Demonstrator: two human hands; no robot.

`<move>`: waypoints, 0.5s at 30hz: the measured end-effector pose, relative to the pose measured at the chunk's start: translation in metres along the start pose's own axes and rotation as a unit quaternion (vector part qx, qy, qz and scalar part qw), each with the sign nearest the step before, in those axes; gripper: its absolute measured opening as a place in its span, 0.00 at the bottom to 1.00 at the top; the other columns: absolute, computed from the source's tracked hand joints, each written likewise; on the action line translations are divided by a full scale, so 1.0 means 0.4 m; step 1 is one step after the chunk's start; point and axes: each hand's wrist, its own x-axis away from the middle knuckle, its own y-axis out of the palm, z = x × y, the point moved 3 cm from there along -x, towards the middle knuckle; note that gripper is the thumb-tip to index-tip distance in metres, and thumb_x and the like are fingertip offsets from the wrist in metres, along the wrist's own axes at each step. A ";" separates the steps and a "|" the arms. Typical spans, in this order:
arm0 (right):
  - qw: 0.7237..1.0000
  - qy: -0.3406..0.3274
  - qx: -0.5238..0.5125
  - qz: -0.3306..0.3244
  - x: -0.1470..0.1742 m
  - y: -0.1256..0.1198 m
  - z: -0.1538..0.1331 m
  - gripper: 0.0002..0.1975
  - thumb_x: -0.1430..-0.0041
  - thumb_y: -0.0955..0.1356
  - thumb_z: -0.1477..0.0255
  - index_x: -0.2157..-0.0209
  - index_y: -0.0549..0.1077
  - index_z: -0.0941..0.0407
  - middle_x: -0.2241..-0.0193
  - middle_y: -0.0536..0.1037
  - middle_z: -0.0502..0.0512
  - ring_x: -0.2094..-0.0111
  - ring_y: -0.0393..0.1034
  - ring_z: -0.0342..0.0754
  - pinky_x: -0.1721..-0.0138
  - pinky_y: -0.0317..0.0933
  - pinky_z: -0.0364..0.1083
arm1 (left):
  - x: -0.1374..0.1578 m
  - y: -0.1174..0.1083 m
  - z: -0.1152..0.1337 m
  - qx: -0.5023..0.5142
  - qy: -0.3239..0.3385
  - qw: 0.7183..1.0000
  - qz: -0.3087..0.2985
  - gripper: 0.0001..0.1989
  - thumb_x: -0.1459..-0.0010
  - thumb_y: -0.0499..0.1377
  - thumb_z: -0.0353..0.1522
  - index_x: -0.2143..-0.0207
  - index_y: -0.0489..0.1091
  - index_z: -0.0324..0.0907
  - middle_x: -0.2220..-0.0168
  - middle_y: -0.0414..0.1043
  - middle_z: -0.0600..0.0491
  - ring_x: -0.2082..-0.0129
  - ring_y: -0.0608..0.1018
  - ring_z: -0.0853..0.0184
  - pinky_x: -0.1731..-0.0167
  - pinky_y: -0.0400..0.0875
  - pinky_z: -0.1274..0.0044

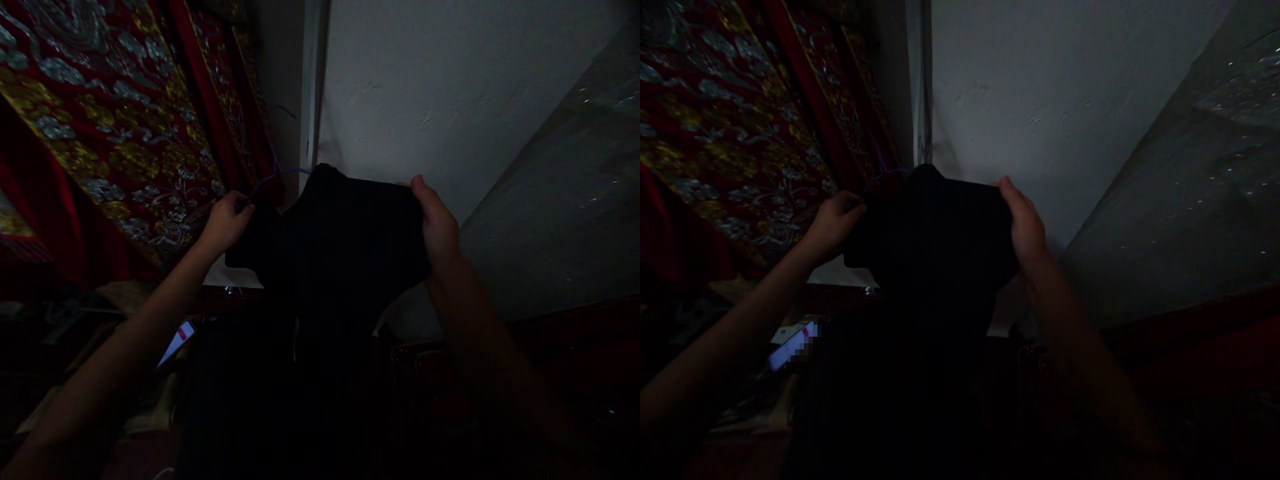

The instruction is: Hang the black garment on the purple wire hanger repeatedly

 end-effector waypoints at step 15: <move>0.926 -0.166 0.216 -0.263 0.158 0.159 0.102 0.17 0.33 0.68 0.66 0.44 0.71 0.52 0.46 0.73 0.60 0.42 0.67 0.53 0.38 0.59 0.56 | 0.232 -0.030 0.155 0.185 0.070 0.934 -0.299 0.12 0.39 0.62 0.42 0.62 0.75 0.43 0.63 0.77 0.51 0.61 0.78 0.61 0.58 0.72 0.73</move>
